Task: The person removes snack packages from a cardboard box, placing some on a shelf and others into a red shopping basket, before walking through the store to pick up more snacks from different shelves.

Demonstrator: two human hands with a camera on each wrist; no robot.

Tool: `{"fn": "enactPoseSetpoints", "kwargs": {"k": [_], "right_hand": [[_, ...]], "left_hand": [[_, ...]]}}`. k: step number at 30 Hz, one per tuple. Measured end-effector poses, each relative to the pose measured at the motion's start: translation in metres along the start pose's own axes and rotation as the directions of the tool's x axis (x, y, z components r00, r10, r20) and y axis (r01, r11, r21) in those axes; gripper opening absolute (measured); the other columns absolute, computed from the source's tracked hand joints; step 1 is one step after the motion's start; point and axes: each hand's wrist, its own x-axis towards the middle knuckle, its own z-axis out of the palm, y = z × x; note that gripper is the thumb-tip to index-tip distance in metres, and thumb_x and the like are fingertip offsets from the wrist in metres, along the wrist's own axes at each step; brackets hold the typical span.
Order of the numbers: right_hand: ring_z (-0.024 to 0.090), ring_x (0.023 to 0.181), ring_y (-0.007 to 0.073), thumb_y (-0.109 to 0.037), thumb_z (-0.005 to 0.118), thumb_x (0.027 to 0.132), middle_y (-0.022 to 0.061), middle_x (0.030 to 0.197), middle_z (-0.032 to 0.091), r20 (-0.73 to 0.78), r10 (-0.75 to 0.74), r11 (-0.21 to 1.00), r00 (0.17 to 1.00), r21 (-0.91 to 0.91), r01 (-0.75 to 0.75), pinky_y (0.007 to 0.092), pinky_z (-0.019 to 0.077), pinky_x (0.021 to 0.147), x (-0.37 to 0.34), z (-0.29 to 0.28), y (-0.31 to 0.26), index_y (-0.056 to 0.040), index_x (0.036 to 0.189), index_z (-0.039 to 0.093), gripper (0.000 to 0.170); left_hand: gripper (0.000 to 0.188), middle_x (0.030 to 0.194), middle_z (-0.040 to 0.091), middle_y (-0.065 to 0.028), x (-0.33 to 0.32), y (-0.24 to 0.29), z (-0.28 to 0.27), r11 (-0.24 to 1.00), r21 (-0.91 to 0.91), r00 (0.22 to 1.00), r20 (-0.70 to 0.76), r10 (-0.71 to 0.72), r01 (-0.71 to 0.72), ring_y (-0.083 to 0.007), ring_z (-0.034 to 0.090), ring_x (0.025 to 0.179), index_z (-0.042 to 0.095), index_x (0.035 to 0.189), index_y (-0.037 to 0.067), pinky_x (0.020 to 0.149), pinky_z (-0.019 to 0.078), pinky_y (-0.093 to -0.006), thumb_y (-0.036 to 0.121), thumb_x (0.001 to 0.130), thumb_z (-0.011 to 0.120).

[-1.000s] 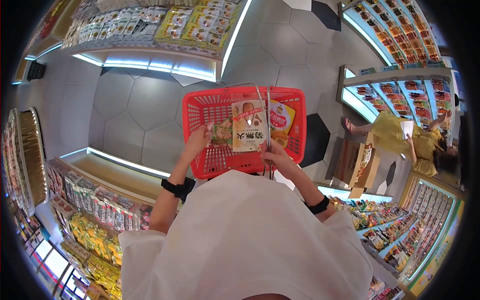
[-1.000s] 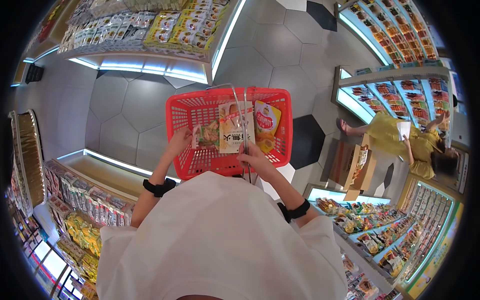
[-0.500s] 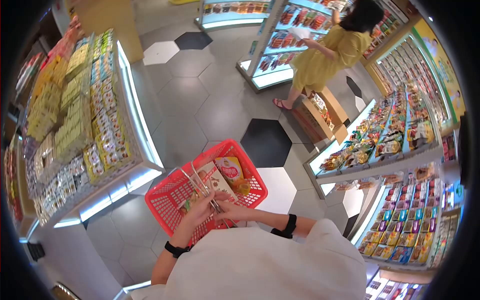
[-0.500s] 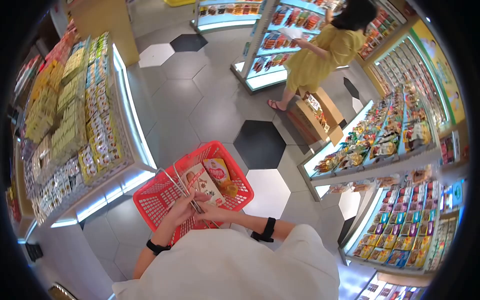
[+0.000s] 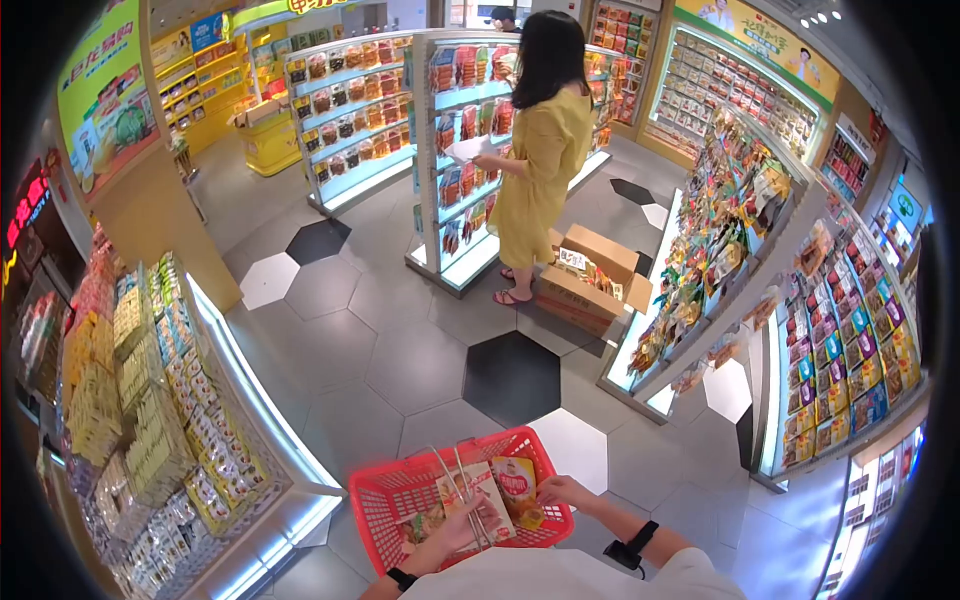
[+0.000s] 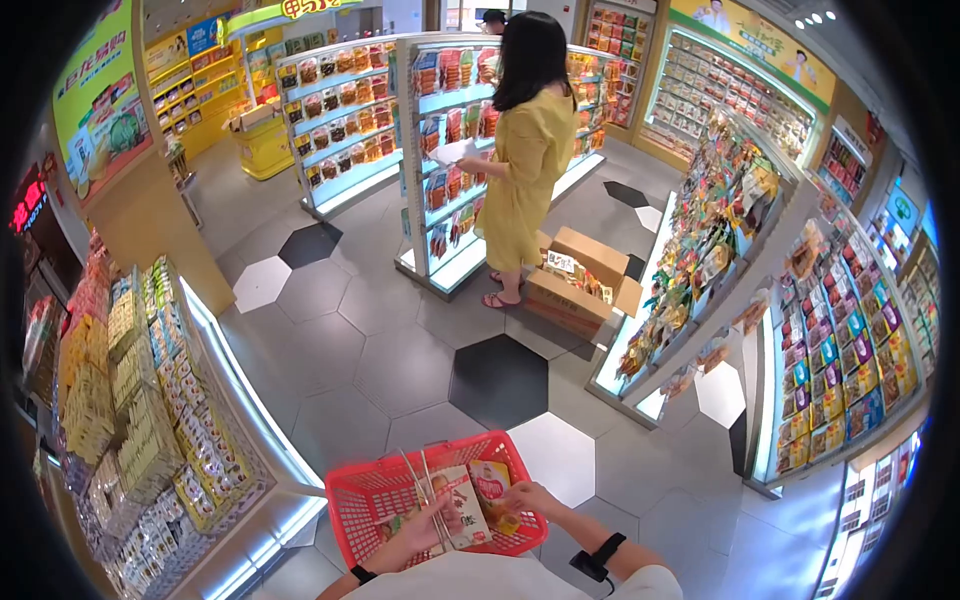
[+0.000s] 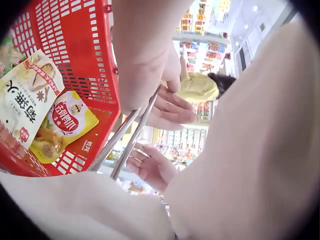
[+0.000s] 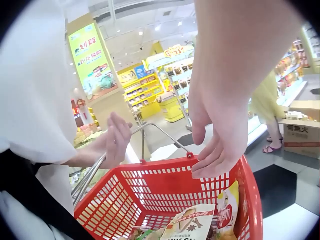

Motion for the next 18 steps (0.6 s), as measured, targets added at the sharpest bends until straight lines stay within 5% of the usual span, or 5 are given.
{"fn": "enactPoseSetpoints", "kwargs": {"k": [5, 10, 13, 15, 18], "right_hand": [[0.063, 0.076, 0.0172, -0.022, 0.050, 0.085, 0.0106, 0.084, 0.063, -0.035, 0.077, 0.988, 0.996, 0.136, -0.071, 0.0268, 0.0511, 0.069, 0.019, -0.029, 0.040, 0.0023, 0.096, 0.057, 0.028], [0.063, 0.074, 0.0163, -0.021, 0.053, 0.084, 0.0104, 0.079, 0.064, -0.178, 0.106, 0.991, 0.978, 0.105, -0.088, 0.0252, 0.0516, 0.067, 0.044, -0.065, 0.066, 0.0008, 0.096, 0.059, 0.026], [0.062, 0.066, 0.0154, -0.024, 0.058, 0.077, 0.0087, 0.074, 0.063, -0.332, -0.066, 0.977, 0.941, -0.215, -0.007, 0.0258, 0.0491, 0.058, 0.111, -0.087, 0.135, 0.0013, 0.091, 0.061, 0.029], [0.062, 0.069, 0.0230, -0.029, 0.060, 0.073, 0.0134, 0.079, 0.063, -0.335, 0.035, 0.943, 0.942, -0.301, -0.142, 0.0326, 0.0487, 0.063, 0.144, -0.111, 0.159, 0.0008, 0.091, 0.061, 0.034], [0.062, 0.080, 0.0306, -0.033, 0.061, 0.072, 0.0193, 0.087, 0.063, -0.562, -0.151, 0.934, 0.813, -0.351, -0.069, 0.0383, 0.0479, 0.071, 0.129, -0.137, 0.127, 0.0009, 0.092, 0.061, 0.039]], "left_hand": [[0.039, 0.047, 0.024, 0.0022, 0.047, 0.000, 0.025, 0.973, 0.008, 0.967, 0.108, -0.230, 0.231, -0.0077, 0.023, 0.040, 0.035, 0.060, 0.010, 0.046, 0.0270, -0.0208, 0.029, 0.094, 0.036], [0.041, 0.046, 0.028, 0.0027, 0.095, -0.007, 0.044, 0.937, 0.110, 0.939, 0.050, -0.339, 0.332, -0.0073, 0.023, 0.040, 0.035, 0.057, 0.010, 0.046, 0.0261, -0.0199, 0.027, 0.094, 0.034], [0.041, 0.046, 0.028, 0.0031, 0.125, -0.016, 0.074, 0.902, 0.192, 0.920, -0.009, -0.393, 0.387, -0.0070, 0.023, 0.040, 0.035, 0.057, 0.011, 0.046, 0.0255, -0.0198, 0.025, 0.095, 0.033], [0.040, 0.047, 0.028, 0.0035, 0.146, -0.023, 0.083, 0.869, 0.251, 0.896, 0.013, -0.444, 0.427, -0.0068, 0.023, 0.042, 0.035, 0.058, 0.011, 0.046, 0.0249, -0.0196, 0.026, 0.095, 0.033], [0.040, 0.047, 0.028, 0.0038, 0.160, -0.039, 0.120, 0.811, 0.373, 0.879, -0.025, -0.477, 0.451, -0.0064, 0.024, 0.043, 0.035, 0.059, 0.011, 0.045, 0.0238, -0.0195, 0.028, 0.095, 0.033]]}}
